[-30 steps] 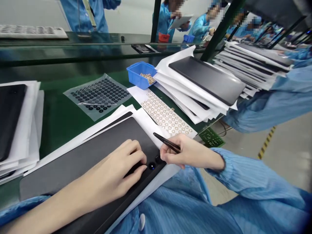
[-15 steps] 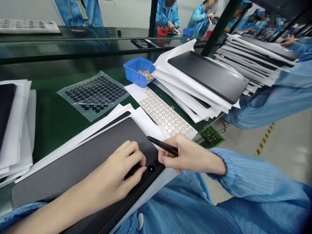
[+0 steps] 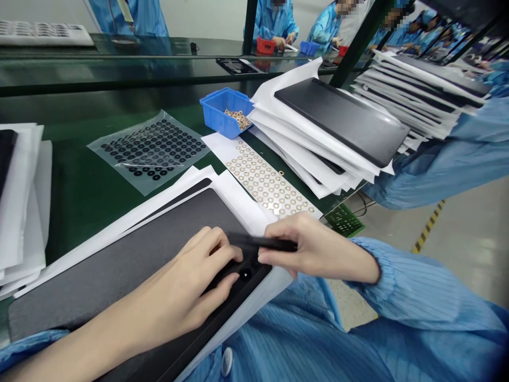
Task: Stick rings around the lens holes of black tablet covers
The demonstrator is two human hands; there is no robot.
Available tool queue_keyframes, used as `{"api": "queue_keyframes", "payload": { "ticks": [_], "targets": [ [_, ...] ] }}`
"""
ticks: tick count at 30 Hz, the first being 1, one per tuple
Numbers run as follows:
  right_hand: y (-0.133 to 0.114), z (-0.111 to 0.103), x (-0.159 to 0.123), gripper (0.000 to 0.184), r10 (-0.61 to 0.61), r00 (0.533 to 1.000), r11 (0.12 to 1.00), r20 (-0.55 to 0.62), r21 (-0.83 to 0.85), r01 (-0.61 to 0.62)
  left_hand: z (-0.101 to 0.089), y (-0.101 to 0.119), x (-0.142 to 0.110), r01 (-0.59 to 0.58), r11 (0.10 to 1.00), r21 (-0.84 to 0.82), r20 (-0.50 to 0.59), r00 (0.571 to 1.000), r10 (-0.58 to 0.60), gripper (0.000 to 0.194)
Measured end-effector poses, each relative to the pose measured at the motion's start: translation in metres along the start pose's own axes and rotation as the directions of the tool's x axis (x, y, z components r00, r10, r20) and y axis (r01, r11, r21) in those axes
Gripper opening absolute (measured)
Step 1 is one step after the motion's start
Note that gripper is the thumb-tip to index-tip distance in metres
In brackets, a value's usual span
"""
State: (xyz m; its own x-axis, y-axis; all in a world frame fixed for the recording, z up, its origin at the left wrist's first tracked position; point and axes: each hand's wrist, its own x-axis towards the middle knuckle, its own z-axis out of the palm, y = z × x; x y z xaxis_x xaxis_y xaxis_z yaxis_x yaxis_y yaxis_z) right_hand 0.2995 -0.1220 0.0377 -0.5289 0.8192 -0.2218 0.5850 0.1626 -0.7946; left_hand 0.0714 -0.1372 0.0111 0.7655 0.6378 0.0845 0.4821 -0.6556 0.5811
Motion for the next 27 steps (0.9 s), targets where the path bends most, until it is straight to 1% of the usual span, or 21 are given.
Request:
{"api": "queue_keyframes", "payload": {
  "ticks": [1, 2, 4, 5, 6, 8, 10, 12, 15, 18, 20, 24, 27],
  "targets": [
    [0.005, -0.002, -0.001, 0.021, -0.022, 0.998, 0.995, -0.059, 0.1, 0.028, 0.0, 0.001, 0.0, -0.002, 1.0, 0.022, 0.01, 1.0, 0.002, 0.023],
    [0.01, -0.003, -0.003, 0.027, -0.039, 0.988, 0.979, -0.15, 0.193, 0.068, 0.0, 0.001, 0.0, -0.007, 0.999, 0.048, 0.022, 1.0, 0.006, 0.03],
    [0.019, -0.001, -0.006, 0.041, -0.055, 0.932, 0.934, -0.357, 0.311, 0.174, 0.001, 0.002, 0.0, -0.019, 0.994, 0.107, 0.032, 0.999, 0.016, 0.04],
    [0.024, 0.002, -0.008, 0.047, -0.058, 0.904, 0.911, -0.424, 0.348, 0.222, 0.001, 0.002, 0.001, -0.023, 0.991, 0.135, 0.032, 0.999, 0.018, 0.042],
    [0.027, 0.005, -0.01, 0.051, -0.071, 0.888, 0.887, -0.454, 0.38, 0.264, 0.002, 0.002, 0.001, -0.025, 0.987, 0.159, 0.03, 0.999, 0.02, 0.043],
    [0.033, 0.013, -0.015, 0.05, -0.122, 0.889, 0.851, -0.442, 0.414, 0.322, 0.003, 0.003, 0.001, -0.02, 0.981, 0.191, 0.015, 1.0, 0.017, 0.042],
    [0.037, 0.021, -0.018, 0.037, -0.195, 0.894, 0.827, -0.404, 0.421, 0.371, 0.004, 0.003, 0.002, -0.022, 0.979, 0.202, 0.004, 1.0, 0.022, 0.04],
    [0.04, 0.026, -0.018, 0.024, -0.254, 0.888, 0.804, -0.382, 0.427, 0.414, 0.003, 0.003, 0.002, -0.036, 0.978, 0.203, 0.0, 0.999, 0.037, 0.039],
    [0.046, 0.031, -0.016, 0.016, -0.31, 0.873, 0.757, -0.376, 0.459, 0.466, 0.002, 0.004, 0.002, -0.039, 0.979, 0.2, -0.008, 0.999, 0.042, 0.038],
    [0.048, 0.033, -0.012, 0.013, -0.355, 0.848, 0.756, -0.393, 0.413, 0.508, 0.002, 0.003, 0.002, -0.032, 0.98, 0.197, -0.006, 0.999, 0.034, 0.038],
    [0.048, 0.033, -0.011, 0.012, -0.366, 0.84, 0.766, -0.401, 0.383, 0.517, 0.002, 0.003, 0.002, -0.03, 0.981, 0.191, 0.001, 1.0, 0.031, 0.038],
    [0.046, 0.033, -0.01, 0.012, -0.378, 0.83, 0.768, -0.411, 0.362, 0.529, 0.003, 0.002, 0.002, -0.025, 0.984, 0.175, 0.001, 1.0, 0.025, 0.038],
    [0.046, 0.032, -0.01, 0.012, -0.387, 0.833, 0.768, -0.396, 0.361, 0.529, 0.004, 0.002, 0.002, -0.022, 0.984, 0.177, -0.001, 1.0, 0.023, 0.038]
  ]
}}
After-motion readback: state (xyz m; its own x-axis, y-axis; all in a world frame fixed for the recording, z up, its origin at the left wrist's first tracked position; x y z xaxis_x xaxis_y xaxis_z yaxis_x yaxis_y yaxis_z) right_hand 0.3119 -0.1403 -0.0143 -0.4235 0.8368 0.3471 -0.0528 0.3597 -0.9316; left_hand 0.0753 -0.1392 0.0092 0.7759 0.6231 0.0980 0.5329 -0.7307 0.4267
